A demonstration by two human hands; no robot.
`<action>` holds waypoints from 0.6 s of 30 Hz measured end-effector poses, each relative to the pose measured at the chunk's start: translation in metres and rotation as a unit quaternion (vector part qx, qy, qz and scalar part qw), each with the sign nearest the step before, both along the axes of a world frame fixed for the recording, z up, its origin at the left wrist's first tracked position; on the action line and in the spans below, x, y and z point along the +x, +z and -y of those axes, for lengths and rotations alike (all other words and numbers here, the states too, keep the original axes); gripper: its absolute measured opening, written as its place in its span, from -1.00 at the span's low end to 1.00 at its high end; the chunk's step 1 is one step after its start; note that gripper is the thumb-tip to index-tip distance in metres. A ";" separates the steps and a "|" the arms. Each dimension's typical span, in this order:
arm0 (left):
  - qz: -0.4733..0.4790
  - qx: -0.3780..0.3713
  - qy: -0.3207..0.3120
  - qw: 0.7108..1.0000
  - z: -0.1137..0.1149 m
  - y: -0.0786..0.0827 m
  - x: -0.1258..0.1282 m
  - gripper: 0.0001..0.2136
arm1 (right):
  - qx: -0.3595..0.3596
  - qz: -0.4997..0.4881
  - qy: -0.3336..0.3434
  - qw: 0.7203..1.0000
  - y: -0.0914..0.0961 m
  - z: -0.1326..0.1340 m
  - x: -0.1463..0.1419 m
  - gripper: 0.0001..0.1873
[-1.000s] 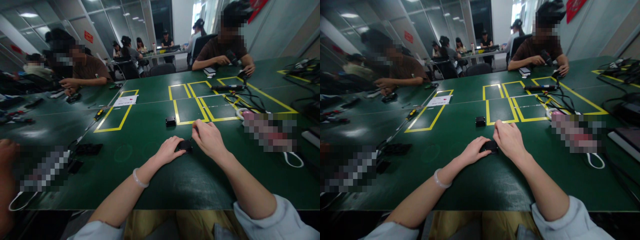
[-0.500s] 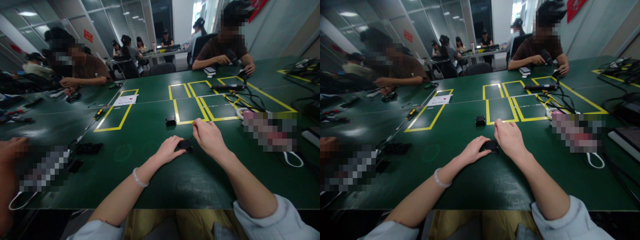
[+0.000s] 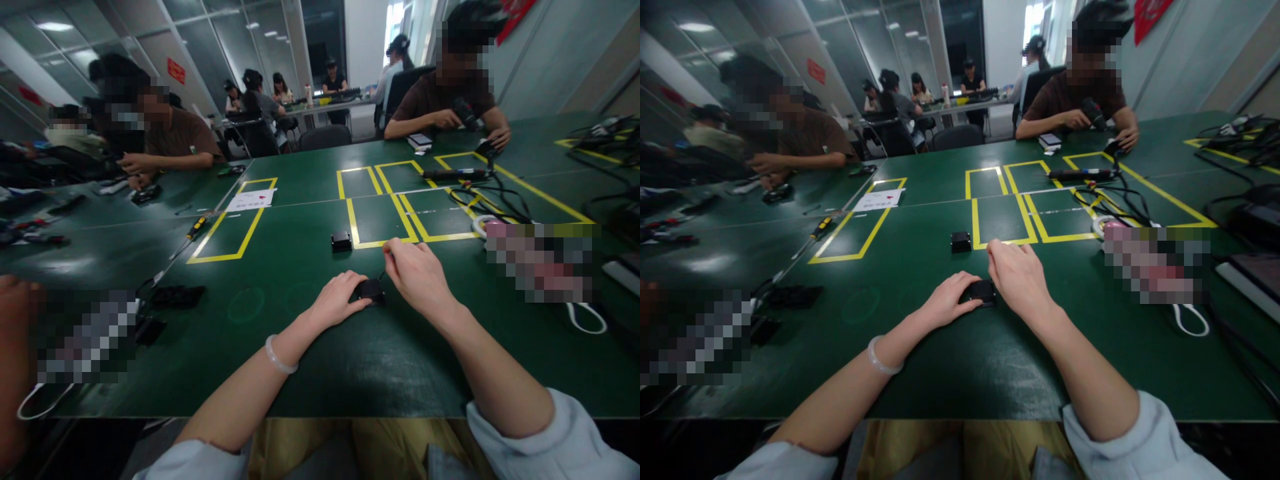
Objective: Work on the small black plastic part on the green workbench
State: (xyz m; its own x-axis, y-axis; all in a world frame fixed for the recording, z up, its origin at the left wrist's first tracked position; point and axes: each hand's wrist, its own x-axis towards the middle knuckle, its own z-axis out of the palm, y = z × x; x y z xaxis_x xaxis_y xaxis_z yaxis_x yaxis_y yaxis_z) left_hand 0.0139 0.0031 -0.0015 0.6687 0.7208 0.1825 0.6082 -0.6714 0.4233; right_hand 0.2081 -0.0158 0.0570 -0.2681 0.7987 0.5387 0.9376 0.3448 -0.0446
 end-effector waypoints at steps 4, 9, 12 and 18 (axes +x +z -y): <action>0.001 0.001 -0.001 1.000 0.000 -0.001 0.000 -0.66 | -0.003 -0.014 0.006 1.000 0.001 0.001 0.001 -0.78; 0.001 -0.008 0.003 1.000 0.000 -0.001 0.000 -0.66 | -0.004 -0.009 0.009 1.000 -0.001 0.001 0.002 -0.73; 0.001 -0.011 0.002 1.000 0.000 0.000 0.000 -0.66 | -0.003 -0.007 0.002 1.000 -0.002 0.001 0.002 -0.77; 0.001 0.000 0.002 1.000 0.000 -0.001 0.000 -0.66 | 0.000 -0.018 -0.009 1.000 -0.002 0.002 0.001 -0.84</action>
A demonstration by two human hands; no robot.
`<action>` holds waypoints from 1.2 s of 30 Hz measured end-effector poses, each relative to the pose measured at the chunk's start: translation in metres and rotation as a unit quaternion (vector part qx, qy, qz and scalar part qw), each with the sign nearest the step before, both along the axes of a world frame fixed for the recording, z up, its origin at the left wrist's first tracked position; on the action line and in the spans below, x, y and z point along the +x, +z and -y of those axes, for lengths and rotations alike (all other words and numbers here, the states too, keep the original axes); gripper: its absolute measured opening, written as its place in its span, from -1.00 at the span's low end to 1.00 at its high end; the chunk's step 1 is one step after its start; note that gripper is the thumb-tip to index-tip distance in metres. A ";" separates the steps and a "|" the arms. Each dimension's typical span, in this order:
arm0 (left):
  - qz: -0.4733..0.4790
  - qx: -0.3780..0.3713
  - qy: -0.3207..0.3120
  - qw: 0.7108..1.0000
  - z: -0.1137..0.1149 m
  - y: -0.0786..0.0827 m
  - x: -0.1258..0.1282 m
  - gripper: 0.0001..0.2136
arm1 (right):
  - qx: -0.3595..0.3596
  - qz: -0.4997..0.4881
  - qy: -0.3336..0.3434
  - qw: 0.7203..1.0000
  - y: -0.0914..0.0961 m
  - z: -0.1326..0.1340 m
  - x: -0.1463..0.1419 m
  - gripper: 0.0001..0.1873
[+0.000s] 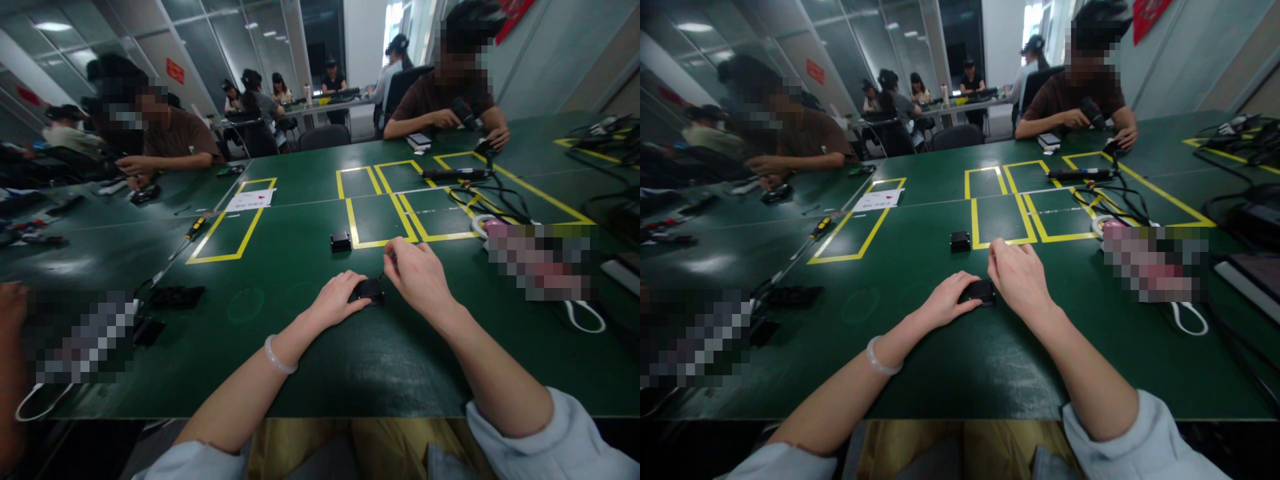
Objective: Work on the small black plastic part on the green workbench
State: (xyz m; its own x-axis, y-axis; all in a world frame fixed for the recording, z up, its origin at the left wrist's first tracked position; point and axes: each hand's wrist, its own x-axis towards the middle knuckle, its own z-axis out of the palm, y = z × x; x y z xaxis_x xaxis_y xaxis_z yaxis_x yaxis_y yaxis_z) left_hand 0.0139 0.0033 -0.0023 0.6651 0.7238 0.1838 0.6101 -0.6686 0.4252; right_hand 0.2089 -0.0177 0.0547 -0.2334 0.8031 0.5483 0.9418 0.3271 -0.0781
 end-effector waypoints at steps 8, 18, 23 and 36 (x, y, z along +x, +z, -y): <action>0.001 -0.013 0.000 1.000 0.000 0.001 0.000 -0.67 | -0.009 -0.006 0.000 1.000 -0.001 -0.001 0.001 -0.75; 0.002 -0.002 -0.003 1.000 0.000 0.001 -0.001 -0.67 | -0.011 -0.001 0.006 1.000 0.002 -0.002 -0.001 -0.78; 0.006 -0.007 -0.003 1.000 0.000 0.001 -0.001 -0.67 | -0.008 0.007 0.006 1.000 0.002 -0.002 0.000 -0.73; -0.003 -0.002 -0.003 1.000 0.000 0.001 0.000 -0.67 | 0.001 0.026 0.003 1.000 0.002 -0.003 0.001 -0.72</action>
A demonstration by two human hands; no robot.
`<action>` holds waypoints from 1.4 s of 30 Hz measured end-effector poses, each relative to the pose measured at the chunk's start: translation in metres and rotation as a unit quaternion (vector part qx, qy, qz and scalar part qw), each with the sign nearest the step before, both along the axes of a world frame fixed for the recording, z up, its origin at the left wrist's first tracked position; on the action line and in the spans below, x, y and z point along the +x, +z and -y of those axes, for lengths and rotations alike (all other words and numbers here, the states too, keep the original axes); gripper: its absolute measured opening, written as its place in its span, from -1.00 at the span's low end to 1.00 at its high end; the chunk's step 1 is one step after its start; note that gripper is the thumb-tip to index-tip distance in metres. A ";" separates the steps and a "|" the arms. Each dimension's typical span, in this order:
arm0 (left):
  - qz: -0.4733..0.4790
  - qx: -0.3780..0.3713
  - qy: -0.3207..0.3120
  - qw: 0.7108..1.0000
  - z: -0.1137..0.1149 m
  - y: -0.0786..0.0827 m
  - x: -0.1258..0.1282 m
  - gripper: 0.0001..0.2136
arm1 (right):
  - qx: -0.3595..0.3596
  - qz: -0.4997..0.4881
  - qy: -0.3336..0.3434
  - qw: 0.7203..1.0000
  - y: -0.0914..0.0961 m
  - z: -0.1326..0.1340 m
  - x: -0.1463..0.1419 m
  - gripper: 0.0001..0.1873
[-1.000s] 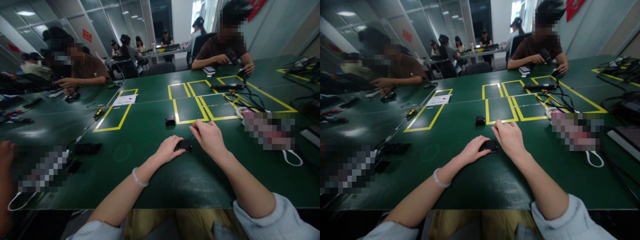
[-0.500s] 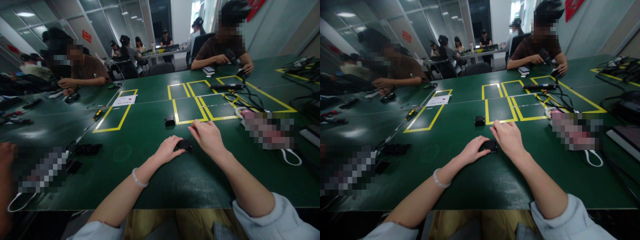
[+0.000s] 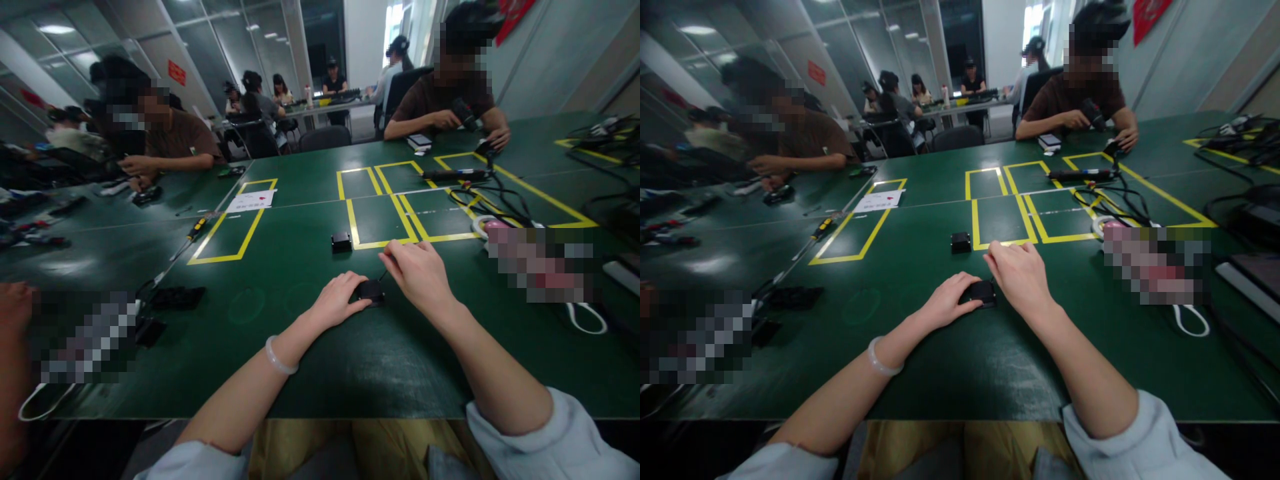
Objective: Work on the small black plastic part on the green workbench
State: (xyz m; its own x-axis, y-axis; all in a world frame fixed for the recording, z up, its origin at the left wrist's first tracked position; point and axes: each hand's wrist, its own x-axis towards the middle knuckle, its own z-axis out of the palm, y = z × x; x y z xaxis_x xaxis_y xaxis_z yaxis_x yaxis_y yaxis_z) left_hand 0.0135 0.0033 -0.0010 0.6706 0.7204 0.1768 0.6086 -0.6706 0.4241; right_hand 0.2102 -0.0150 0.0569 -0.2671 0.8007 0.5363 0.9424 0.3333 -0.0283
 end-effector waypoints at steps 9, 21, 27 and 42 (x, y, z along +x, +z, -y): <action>0.003 -0.002 -0.002 1.000 0.000 0.000 0.000 -0.67 | 0.018 -0.020 -0.007 1.000 -0.006 -0.001 -0.004 -0.83; 0.006 0.001 -0.003 1.000 -0.001 -0.001 0.001 -0.66 | 0.005 -0.009 -0.017 1.000 -0.002 0.000 -0.003 -0.81; 0.004 0.006 -0.004 1.000 -0.001 -0.002 0.000 -0.65 | 0.001 -0.020 0.001 1.000 -0.001 0.002 -0.002 -0.77; -0.001 0.001 0.002 1.000 0.001 0.001 0.000 -0.66 | -0.007 -0.012 -0.003 1.000 0.001 0.002 -0.003 -0.74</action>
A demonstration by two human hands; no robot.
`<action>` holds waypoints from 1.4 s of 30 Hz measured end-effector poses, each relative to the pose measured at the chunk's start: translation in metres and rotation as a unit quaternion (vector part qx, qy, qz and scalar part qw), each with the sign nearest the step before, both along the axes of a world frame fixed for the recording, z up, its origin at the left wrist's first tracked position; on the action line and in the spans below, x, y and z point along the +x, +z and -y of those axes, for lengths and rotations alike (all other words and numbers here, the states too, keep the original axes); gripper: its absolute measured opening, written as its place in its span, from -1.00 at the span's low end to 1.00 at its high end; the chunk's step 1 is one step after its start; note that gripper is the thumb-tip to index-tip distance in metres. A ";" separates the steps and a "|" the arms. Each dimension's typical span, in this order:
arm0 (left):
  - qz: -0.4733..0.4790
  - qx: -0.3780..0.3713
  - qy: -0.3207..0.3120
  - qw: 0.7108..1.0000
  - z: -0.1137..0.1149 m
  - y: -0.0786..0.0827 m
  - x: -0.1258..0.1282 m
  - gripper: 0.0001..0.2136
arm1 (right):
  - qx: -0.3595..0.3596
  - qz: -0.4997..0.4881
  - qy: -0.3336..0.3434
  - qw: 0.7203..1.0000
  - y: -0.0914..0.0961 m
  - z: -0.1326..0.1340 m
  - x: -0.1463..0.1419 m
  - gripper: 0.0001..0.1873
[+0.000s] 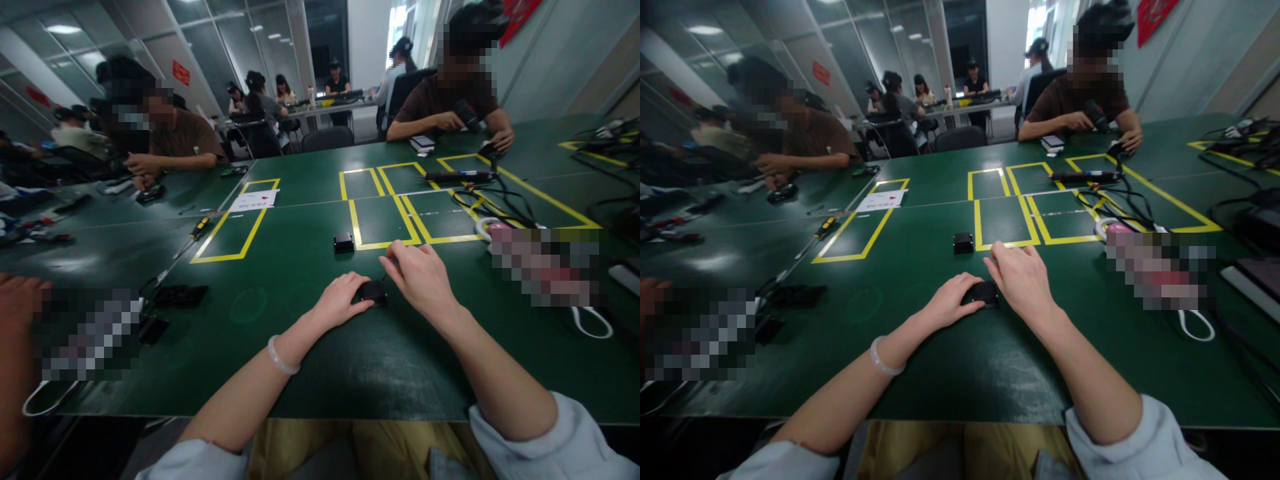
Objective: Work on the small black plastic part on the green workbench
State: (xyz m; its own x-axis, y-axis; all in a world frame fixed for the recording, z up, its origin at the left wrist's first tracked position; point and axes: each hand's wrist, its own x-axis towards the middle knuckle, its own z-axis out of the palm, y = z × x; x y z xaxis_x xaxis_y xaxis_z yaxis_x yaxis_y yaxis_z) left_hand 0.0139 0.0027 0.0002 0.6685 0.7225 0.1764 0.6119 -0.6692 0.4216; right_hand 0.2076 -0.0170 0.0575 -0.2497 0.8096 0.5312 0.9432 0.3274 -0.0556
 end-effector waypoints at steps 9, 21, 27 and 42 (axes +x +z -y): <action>0.006 -0.009 0.000 1.000 0.001 0.001 0.000 -0.66 | 0.010 0.022 -0.001 1.000 0.000 0.001 -0.001 -0.79; 0.005 -0.003 -0.004 1.000 0.000 0.000 0.000 -0.65 | 0.002 0.003 -0.009 1.000 -0.002 -0.001 0.000 -0.76; 0.006 -0.002 -0.006 1.000 -0.001 -0.001 0.000 -0.66 | 0.024 0.000 -0.019 1.000 -0.005 -0.002 0.000 -0.81; 0.005 -0.001 0.001 1.000 0.000 -0.002 0.000 -0.66 | 0.007 -0.012 -0.025 1.000 -0.002 0.000 0.003 -0.78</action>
